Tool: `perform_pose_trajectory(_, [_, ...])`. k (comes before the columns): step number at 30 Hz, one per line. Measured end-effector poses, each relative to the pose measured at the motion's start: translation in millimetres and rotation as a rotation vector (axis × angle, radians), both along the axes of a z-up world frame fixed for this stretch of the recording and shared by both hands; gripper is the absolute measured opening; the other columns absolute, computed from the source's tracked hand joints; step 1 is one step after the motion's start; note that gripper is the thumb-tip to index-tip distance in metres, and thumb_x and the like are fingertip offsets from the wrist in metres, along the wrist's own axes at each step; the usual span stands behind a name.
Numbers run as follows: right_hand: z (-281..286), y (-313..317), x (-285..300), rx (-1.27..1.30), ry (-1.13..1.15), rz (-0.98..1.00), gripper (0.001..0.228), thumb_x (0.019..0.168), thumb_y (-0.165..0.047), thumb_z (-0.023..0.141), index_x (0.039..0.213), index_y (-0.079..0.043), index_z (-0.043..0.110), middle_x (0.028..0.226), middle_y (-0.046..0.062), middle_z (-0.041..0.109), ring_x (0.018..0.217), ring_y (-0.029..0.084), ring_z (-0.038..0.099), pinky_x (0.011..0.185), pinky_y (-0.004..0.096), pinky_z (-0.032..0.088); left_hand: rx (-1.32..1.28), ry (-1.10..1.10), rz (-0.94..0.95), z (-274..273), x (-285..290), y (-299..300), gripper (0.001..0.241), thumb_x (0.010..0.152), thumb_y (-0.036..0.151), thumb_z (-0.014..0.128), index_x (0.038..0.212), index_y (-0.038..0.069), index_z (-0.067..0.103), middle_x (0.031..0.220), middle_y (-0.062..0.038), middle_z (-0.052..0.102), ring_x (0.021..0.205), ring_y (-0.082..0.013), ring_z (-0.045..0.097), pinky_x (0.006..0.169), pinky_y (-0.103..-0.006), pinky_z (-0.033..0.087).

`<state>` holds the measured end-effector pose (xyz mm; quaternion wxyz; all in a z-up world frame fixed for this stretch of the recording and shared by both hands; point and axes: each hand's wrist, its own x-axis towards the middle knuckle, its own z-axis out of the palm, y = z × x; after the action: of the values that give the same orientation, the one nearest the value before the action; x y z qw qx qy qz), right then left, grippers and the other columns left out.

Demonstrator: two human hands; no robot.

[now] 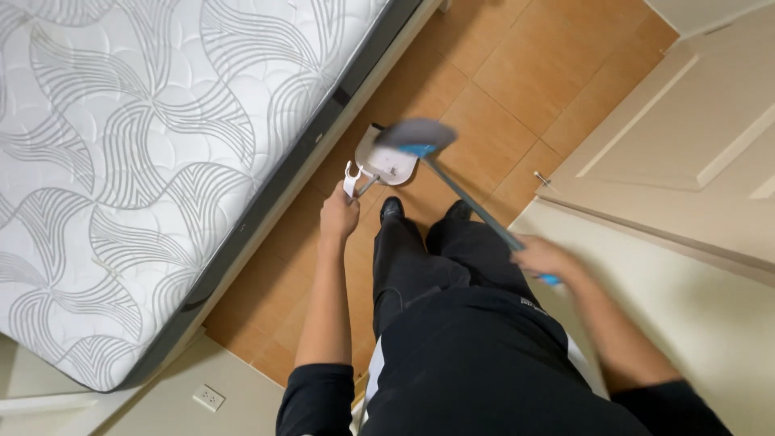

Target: The person sweeps the tiled floor of a bedroom using a broom and dustpan. They sweep debris from under a bed and along the walls, then transfer the collected dirt into the dustpan.

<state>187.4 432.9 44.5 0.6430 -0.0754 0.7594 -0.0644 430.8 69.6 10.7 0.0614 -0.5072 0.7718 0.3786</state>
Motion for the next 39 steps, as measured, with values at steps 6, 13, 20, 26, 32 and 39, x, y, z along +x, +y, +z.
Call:
perform_pose_trajectory(6, [104.4,62.0,-74.6,0.008,0.023,-0.206,0.072,0.089,-0.025,0.075,0.155,-0.023,0.047,0.065,0.005,0.057,0.045,0.014,0.041,0.039,0.031,0.033,0.004,-0.026,0.005,16.2,21.1,-20.0,0.022,0.09,0.018,0.063,0.111,0.013,0.062,0.102,-0.02,0.073,0.101,-0.0441,0.067,0.086,-0.0535,0.052])
perform_pose_trajectory(13, [75.5,-11.9,-161.4,-0.051,0.206,-0.309,0.059,0.095,-0.024,0.062,0.152,-0.016,0.048,0.066,0.003,0.052,0.046,0.014,0.04,0.041,0.033,0.031,0.002,0.041,0.105,27.7,82.0,-19.4,0.022,0.089,0.017,0.064,0.11,0.012,0.065,0.101,-0.021,0.073,0.1,-0.042,0.069,0.086,-0.0492,0.053])
perform_pose_trajectory(20, [-166.8,-127.4,-116.4,-0.332,0.176,-0.288,0.011,0.092,-0.008,0.067,0.094,-0.001,0.059,0.066,0.006,0.059,0.053,0.017,0.058,0.044,0.035,0.045,0.04,0.004,0.18,18.8,99.2,-10.8,0.021,0.088,0.017,0.064,0.108,0.014,0.065,0.1,-0.02,0.073,0.099,-0.0412,0.069,0.085,-0.0487,0.052])
perform_pose_trajectory(26, [-68.2,-83.2,47.9,-0.188,0.086,-0.205,0.06,0.087,-0.008,0.058,0.145,-0.02,0.045,0.062,0.011,0.054,0.044,0.022,0.051,0.039,0.04,0.042,0.084,-0.015,0.138,14.8,92.9,-30.7,0.016,0.086,0.017,0.065,0.102,0.016,0.066,0.097,-0.017,0.074,0.097,-0.0389,0.07,0.084,-0.0478,0.053])
perform_pose_trajectory(32, [52.9,-20.9,-6.3,-0.01,-0.138,-0.337,0.064,0.089,-0.02,0.069,0.151,-0.025,0.054,0.063,0.0,0.051,0.043,0.009,0.035,0.038,0.028,0.026,0.148,-0.008,0.059,10.5,92.6,-44.6,0.015,0.084,0.016,0.064,0.099,0.015,0.066,0.098,-0.017,0.074,0.098,-0.0377,0.07,0.086,-0.0473,0.053])
perform_pose_trajectory(39, [95.1,-27.5,-102.0,-0.06,0.148,-0.243,0.068,0.091,-0.025,0.071,0.15,-0.015,0.038,0.066,0.006,0.057,0.045,0.014,0.044,0.039,0.032,0.035,0.085,-0.051,0.096,7.7,98.7,-37.4,0.029,0.088,0.024,0.067,0.116,0.015,0.064,0.106,-0.02,0.074,0.105,-0.0413,0.068,0.088,-0.0504,0.052])
